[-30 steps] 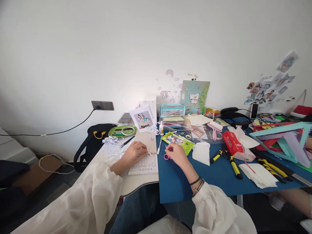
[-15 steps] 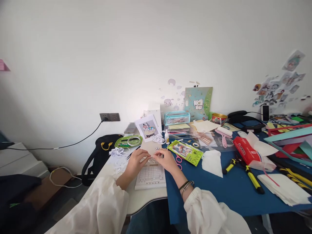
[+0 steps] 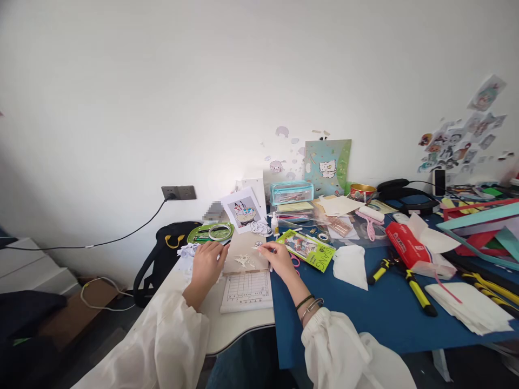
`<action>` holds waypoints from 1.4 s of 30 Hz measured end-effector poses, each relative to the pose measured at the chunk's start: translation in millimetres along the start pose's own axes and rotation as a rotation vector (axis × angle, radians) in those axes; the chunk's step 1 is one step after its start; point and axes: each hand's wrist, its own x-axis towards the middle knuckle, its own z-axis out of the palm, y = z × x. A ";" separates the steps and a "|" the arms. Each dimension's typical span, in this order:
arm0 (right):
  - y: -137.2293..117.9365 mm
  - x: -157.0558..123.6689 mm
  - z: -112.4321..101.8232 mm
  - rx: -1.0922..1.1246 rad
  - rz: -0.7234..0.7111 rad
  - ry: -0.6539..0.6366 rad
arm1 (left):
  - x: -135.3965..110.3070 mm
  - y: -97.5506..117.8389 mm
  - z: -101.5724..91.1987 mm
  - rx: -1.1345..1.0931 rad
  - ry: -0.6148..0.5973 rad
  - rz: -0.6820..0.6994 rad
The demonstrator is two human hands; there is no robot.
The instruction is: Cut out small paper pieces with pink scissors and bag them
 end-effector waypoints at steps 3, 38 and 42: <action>-1.6 -0.9 4.6 0.041 -0.020 0.002 | -0.4 12.2 0.9 -0.083 -0.052 -0.021; -8.8 -15.6 -19.2 0.379 0.230 0.220 | 3.9 13.9 6.0 0.171 -0.128 -0.124; -2.1 -44.9 -80.7 0.293 0.329 0.306 | 3.4 12.1 4.7 0.168 -0.117 -0.136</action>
